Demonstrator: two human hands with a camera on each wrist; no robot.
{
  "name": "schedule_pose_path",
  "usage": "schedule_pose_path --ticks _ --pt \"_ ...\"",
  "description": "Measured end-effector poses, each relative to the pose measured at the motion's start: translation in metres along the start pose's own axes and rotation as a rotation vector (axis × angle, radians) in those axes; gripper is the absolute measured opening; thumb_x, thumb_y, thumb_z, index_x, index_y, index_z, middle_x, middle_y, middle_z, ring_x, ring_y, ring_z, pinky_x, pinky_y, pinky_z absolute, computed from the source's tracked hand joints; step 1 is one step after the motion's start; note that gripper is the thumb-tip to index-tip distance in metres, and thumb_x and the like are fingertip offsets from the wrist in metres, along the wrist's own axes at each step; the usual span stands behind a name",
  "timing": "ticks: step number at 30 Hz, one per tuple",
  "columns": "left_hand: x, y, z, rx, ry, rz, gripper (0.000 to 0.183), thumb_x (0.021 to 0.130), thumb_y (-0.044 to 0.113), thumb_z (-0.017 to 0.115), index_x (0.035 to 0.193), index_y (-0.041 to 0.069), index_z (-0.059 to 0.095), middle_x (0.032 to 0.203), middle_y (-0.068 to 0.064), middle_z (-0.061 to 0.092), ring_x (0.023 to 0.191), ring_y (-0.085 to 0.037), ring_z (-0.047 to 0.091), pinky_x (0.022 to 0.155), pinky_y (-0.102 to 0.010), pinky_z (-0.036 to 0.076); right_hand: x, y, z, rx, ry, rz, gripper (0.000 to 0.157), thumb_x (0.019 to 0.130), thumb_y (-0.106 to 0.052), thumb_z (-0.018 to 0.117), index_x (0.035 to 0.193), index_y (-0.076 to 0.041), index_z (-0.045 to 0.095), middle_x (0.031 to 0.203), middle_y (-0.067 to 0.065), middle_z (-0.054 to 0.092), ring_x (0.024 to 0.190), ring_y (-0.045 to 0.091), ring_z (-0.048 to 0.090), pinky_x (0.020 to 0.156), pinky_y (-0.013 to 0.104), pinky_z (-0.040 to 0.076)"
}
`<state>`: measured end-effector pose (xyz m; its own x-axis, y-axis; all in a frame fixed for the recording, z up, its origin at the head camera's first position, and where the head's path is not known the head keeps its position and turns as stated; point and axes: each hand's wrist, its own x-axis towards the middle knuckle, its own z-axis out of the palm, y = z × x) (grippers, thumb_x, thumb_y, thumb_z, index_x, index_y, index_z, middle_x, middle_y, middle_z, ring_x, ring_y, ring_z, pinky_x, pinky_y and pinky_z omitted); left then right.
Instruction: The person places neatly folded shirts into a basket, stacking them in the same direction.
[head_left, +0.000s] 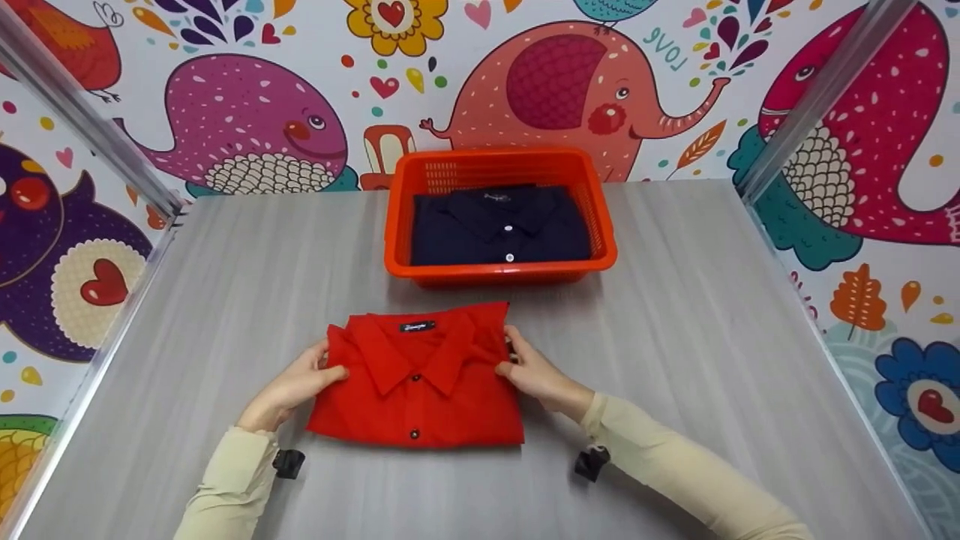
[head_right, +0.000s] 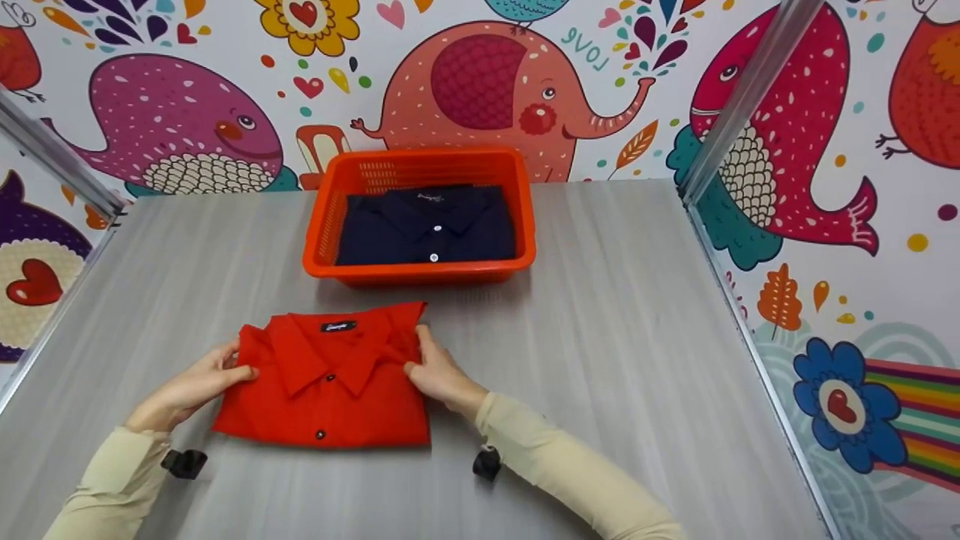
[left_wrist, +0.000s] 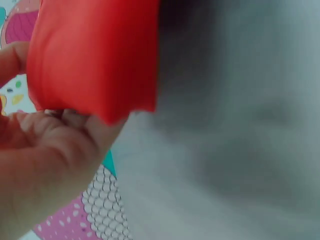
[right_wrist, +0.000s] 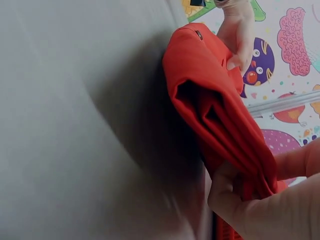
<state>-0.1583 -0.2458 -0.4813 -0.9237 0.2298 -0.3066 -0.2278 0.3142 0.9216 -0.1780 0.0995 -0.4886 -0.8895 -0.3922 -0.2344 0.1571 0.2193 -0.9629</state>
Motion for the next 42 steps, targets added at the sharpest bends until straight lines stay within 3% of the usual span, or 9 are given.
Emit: schedule_pose_path --ticks 5,10,15,19,24,28,34,42 --pt "0.003 0.006 0.012 -0.029 -0.038 0.030 0.063 0.091 0.000 0.053 0.145 -0.012 0.022 0.132 -0.022 0.049 0.115 -0.026 0.049 0.100 -0.038 0.035 -0.010 0.000 -0.016 -0.028 0.032 -0.047 0.069 0.085 0.009 0.046 0.146 0.014 0.015 0.142 0.032 0.032 0.128 0.044 0.035 0.104 0.051 0.032" --pt "0.007 0.012 0.024 -0.064 -0.079 0.048 0.059 0.090 0.001 0.055 0.140 -0.013 0.027 0.120 -0.016 0.057 0.104 -0.018 0.055 0.092 -0.028 0.041 -0.019 0.002 -0.032 -0.068 0.060 -0.073 0.064 0.089 0.010 0.045 0.145 0.015 0.016 0.142 0.034 0.032 0.129 0.045 0.034 0.105 0.052 0.030" --pt "0.010 0.017 0.036 -0.078 -0.100 0.061 0.049 0.088 0.000 0.055 0.131 -0.013 0.035 0.104 -0.009 0.060 0.091 -0.014 0.057 0.085 -0.027 0.043 -0.029 0.003 -0.049 -0.105 0.051 -0.100 0.062 0.090 0.009 0.045 0.145 0.014 0.017 0.140 0.033 0.034 0.126 0.045 0.037 0.103 0.051 0.032" --pt "0.010 0.023 0.043 -0.078 -0.119 0.063 0.048 0.089 0.001 0.054 0.132 -0.011 0.036 0.106 -0.008 0.058 0.094 -0.015 0.056 0.088 -0.029 0.042 -0.038 0.002 -0.062 -0.133 0.044 -0.133 0.057 0.091 0.008 0.045 0.143 0.013 0.021 0.136 0.031 0.038 0.122 0.043 0.042 0.100 0.048 0.036" --pt "0.011 0.031 0.048 -0.068 -0.151 0.113 0.044 0.090 0.001 0.056 0.130 -0.011 0.040 0.107 -0.009 0.060 0.095 -0.018 0.056 0.088 -0.030 0.043 -0.047 -0.004 -0.075 -0.199 0.081 -0.201 0.052 0.092 0.009 0.047 0.140 0.013 0.027 0.133 0.029 0.043 0.119 0.041 0.044 0.098 0.048 0.037" --pt "0.013 0.039 0.050 -0.017 -0.152 0.171 0.039 0.091 0.001 0.056 0.127 -0.010 0.043 0.107 -0.010 0.060 0.097 -0.019 0.056 0.090 -0.031 0.042 -0.051 -0.010 -0.084 -0.220 0.121 -0.241 0.049 0.092 0.011 0.047 0.138 0.012 0.031 0.133 0.026 0.046 0.121 0.037 0.044 0.099 0.046 0.037" --pt "0.020 0.052 0.051 0.003 -0.159 0.266 0.040 0.092 -0.003 0.055 0.129 -0.012 0.042 0.110 -0.014 0.061 0.099 -0.020 0.057 0.089 -0.027 0.044 -0.050 -0.019 -0.098 -0.198 0.151 -0.299 0.044 0.090 0.015 0.046 0.133 0.008 0.037 0.127 0.019 0.050 0.116 0.031 0.048 0.094 0.031 0.040" --pt "0.039 0.076 0.051 0.044 -0.084 0.334 0.043 0.090 -0.007 0.055 0.131 -0.010 0.043 0.110 -0.013 0.060 0.096 -0.019 0.055 0.088 -0.028 0.043 -0.040 -0.032 -0.110 -0.185 0.198 -0.350 0.041 0.090 0.018 0.043 0.128 0.006 0.038 0.123 0.018 0.051 0.111 0.028 0.049 0.089 0.027 0.041"
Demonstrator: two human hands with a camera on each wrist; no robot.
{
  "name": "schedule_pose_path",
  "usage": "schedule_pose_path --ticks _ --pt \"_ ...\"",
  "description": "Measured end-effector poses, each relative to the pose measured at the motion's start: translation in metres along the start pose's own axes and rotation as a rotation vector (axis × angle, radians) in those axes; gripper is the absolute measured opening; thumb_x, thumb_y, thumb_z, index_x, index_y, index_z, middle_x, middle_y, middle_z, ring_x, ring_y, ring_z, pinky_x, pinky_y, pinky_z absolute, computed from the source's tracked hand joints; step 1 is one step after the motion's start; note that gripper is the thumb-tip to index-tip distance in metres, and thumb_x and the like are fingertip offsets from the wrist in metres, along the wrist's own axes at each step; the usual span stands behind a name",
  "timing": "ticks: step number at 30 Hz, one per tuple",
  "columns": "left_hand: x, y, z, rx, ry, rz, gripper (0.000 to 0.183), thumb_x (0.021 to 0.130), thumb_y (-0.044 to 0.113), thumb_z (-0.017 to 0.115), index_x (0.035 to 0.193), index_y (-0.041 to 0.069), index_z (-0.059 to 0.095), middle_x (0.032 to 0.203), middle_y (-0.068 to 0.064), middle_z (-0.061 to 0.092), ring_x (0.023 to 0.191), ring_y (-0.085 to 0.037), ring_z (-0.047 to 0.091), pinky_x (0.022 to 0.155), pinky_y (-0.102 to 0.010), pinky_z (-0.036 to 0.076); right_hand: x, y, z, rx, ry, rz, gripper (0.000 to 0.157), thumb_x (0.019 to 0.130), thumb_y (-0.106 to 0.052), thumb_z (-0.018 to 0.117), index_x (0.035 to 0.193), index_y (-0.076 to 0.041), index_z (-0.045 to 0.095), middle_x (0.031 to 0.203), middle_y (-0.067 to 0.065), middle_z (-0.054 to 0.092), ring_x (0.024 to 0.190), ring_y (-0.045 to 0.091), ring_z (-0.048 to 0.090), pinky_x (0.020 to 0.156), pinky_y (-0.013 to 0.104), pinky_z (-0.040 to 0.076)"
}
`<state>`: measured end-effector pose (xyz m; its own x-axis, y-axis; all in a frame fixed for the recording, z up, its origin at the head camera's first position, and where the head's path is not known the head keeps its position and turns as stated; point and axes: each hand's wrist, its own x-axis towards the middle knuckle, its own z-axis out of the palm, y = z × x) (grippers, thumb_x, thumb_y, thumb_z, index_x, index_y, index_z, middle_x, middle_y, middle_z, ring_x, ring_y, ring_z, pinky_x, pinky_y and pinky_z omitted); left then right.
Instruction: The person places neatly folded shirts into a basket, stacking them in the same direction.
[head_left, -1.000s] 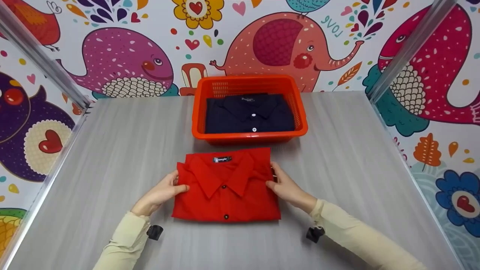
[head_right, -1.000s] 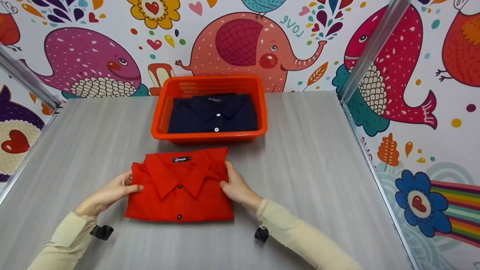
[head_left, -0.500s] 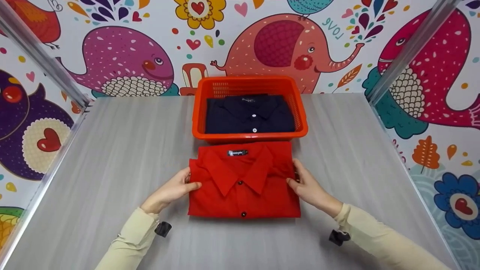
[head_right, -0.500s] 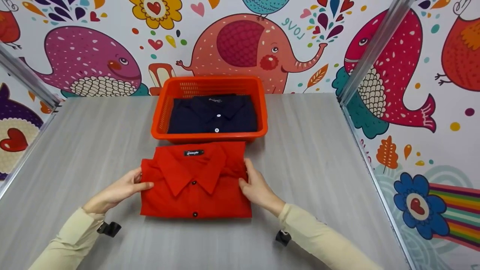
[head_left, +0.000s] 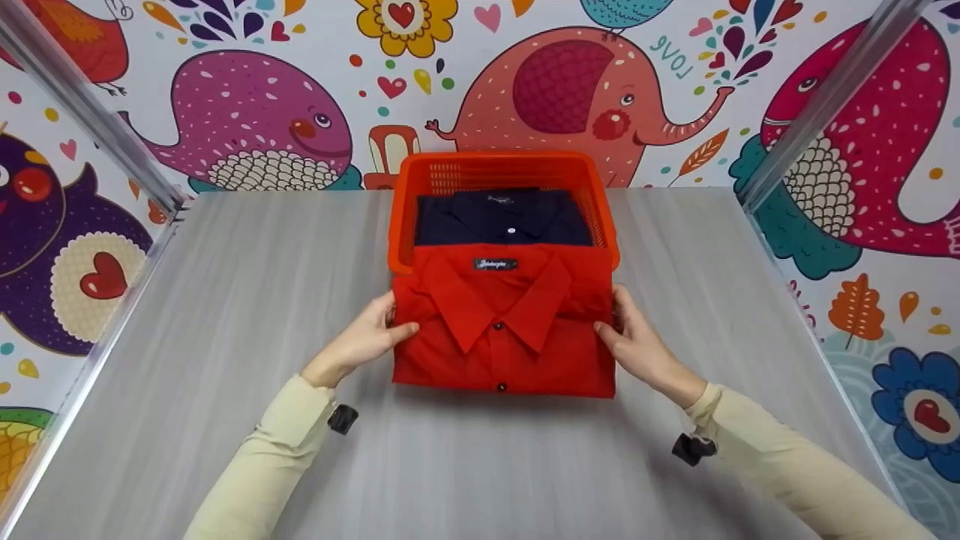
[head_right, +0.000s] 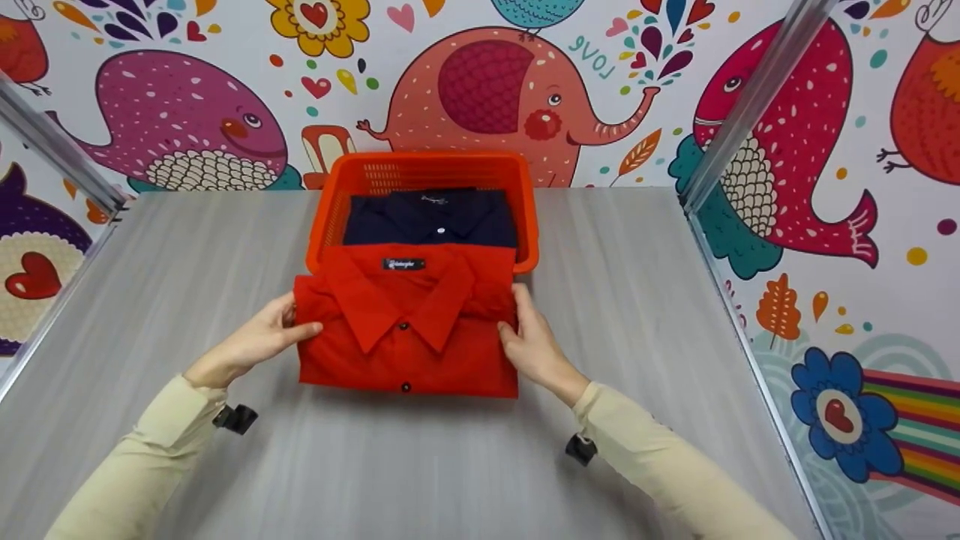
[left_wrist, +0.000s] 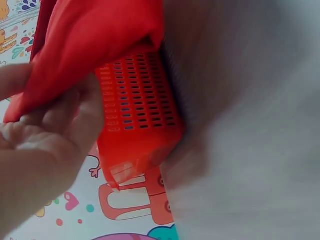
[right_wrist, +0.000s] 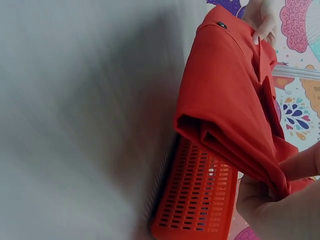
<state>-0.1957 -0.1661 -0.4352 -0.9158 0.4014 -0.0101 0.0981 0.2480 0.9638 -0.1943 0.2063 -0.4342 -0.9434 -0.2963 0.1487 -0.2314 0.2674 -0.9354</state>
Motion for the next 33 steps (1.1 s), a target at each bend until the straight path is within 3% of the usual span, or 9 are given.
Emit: schedule_pose_path --ticks 7,13,26,33 --pt "0.024 0.011 0.000 0.077 0.081 0.011 0.039 0.089 -0.006 0.056 0.127 -0.009 0.047 0.104 -0.014 0.059 0.096 -0.023 0.054 0.088 -0.033 0.042 0.023 0.001 -0.010 -0.031 0.067 0.036 0.036 0.092 0.015 0.039 0.127 0.007 0.035 0.121 0.024 0.051 0.112 0.029 0.047 0.089 0.026 0.038" --pt "0.040 0.023 -0.001 0.149 0.105 0.027 0.040 0.090 -0.002 0.057 0.129 -0.006 0.048 0.104 -0.015 0.058 0.099 -0.026 0.052 0.090 -0.037 0.040 0.044 0.003 -0.024 -0.054 0.102 0.028 0.033 0.092 0.014 0.038 0.124 0.009 0.035 0.118 0.027 0.052 0.109 0.030 0.049 0.085 0.024 0.040" --pt "0.074 0.033 -0.016 0.099 0.177 0.025 0.044 0.091 -0.006 0.055 0.133 -0.006 0.045 0.120 -0.020 0.056 0.106 -0.028 0.052 0.098 -0.039 0.039 0.091 -0.012 -0.039 -0.028 0.125 0.048 0.032 0.092 0.012 0.037 0.124 0.009 0.035 0.125 0.029 0.050 0.112 0.034 0.049 0.087 0.029 0.040" --pt "0.093 0.047 -0.025 0.141 0.250 0.059 0.041 0.090 -0.007 0.055 0.131 -0.005 0.047 0.120 -0.021 0.057 0.105 -0.029 0.052 0.096 -0.039 0.041 0.112 -0.022 -0.044 0.045 0.145 0.171 0.034 0.093 0.012 0.038 0.127 0.007 0.035 0.129 0.026 0.048 0.109 0.026 0.049 0.087 0.028 0.041"
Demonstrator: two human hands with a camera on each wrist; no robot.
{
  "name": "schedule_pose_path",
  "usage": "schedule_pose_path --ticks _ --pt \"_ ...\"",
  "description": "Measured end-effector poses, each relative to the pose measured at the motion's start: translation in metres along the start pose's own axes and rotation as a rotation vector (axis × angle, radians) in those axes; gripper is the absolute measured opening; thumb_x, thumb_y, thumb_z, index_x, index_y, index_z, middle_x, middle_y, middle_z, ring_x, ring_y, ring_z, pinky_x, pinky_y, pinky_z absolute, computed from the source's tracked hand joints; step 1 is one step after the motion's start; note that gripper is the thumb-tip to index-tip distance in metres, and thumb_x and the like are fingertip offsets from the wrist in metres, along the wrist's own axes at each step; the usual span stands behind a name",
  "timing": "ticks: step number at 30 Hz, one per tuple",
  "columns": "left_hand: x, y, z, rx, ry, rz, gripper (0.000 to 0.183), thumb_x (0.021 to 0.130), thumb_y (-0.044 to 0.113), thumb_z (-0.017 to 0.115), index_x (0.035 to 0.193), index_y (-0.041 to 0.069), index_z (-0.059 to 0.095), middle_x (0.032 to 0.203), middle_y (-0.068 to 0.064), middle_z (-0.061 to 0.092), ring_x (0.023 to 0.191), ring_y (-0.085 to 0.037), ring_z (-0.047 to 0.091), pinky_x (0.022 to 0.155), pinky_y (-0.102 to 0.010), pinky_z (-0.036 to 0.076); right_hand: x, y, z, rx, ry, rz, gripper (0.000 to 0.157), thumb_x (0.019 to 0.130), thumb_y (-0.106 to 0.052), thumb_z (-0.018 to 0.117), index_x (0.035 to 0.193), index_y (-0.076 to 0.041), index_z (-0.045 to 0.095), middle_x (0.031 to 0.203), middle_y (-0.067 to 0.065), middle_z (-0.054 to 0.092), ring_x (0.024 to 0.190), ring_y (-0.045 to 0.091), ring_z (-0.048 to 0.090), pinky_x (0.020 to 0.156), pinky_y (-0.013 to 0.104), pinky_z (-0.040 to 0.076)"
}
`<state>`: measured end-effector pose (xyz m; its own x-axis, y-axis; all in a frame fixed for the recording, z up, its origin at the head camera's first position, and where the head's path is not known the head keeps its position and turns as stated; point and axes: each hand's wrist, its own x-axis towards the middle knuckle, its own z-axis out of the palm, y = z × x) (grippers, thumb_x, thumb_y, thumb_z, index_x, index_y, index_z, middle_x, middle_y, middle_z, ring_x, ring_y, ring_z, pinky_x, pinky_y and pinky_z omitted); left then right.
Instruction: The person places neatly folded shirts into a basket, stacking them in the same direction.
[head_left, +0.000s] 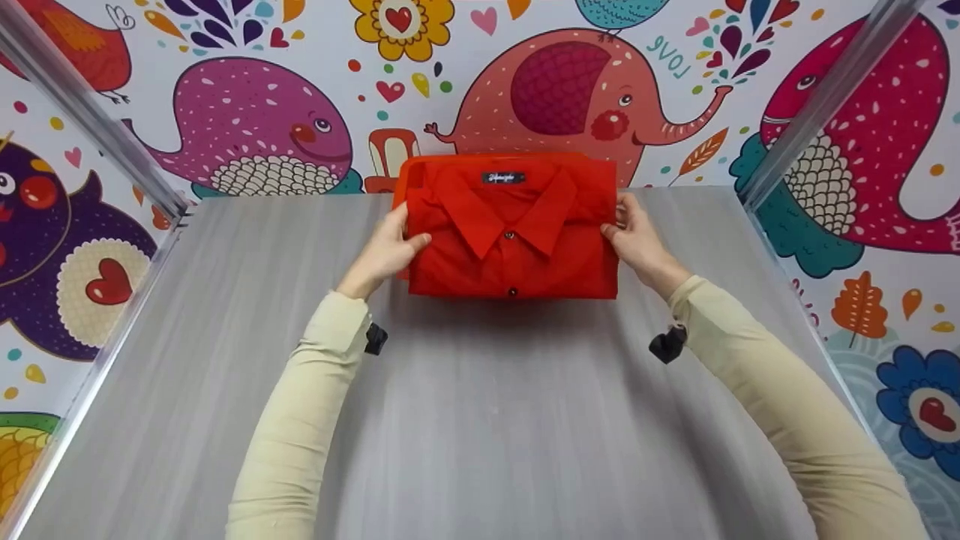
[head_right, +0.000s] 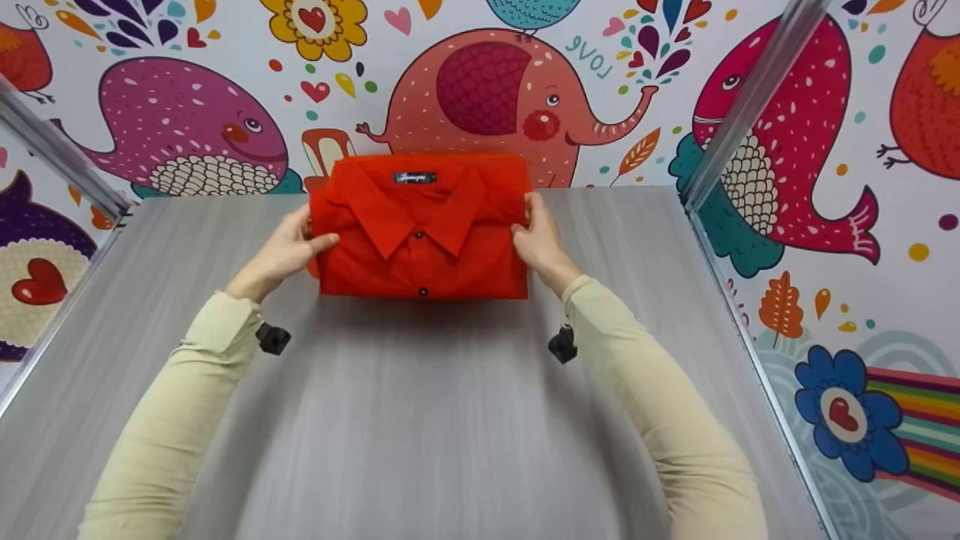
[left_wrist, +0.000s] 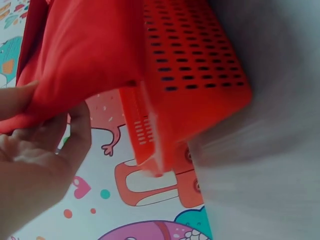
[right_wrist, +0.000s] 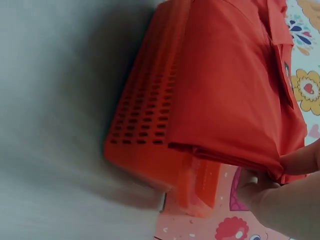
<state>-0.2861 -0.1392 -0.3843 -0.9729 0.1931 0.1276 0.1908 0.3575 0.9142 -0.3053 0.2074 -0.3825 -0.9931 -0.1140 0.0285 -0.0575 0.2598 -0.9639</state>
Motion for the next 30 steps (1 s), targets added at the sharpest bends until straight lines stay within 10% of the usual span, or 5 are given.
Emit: schedule_pose_path --ticks 13,30 --pt "0.033 0.013 -0.007 0.187 0.076 -0.053 0.047 0.092 0.000 0.057 0.137 -0.002 0.045 0.130 -0.019 0.054 0.115 -0.031 0.049 0.104 -0.041 0.036 0.036 -0.028 -0.002 -0.023 0.077 0.056 0.034 0.093 0.009 0.042 0.126 0.001 0.044 0.123 0.014 0.047 0.109 0.022 0.044 0.091 0.030 0.039" --pt "0.040 -0.003 0.006 0.332 0.119 -0.108 0.051 0.093 0.003 0.059 0.138 -0.004 0.037 0.135 -0.026 0.048 0.120 -0.037 0.048 0.105 -0.042 0.035 0.042 -0.005 -0.006 -0.090 0.072 0.119 0.046 0.096 0.002 0.042 0.141 0.001 0.040 0.124 0.018 0.047 0.104 0.023 0.046 0.087 0.031 0.043"
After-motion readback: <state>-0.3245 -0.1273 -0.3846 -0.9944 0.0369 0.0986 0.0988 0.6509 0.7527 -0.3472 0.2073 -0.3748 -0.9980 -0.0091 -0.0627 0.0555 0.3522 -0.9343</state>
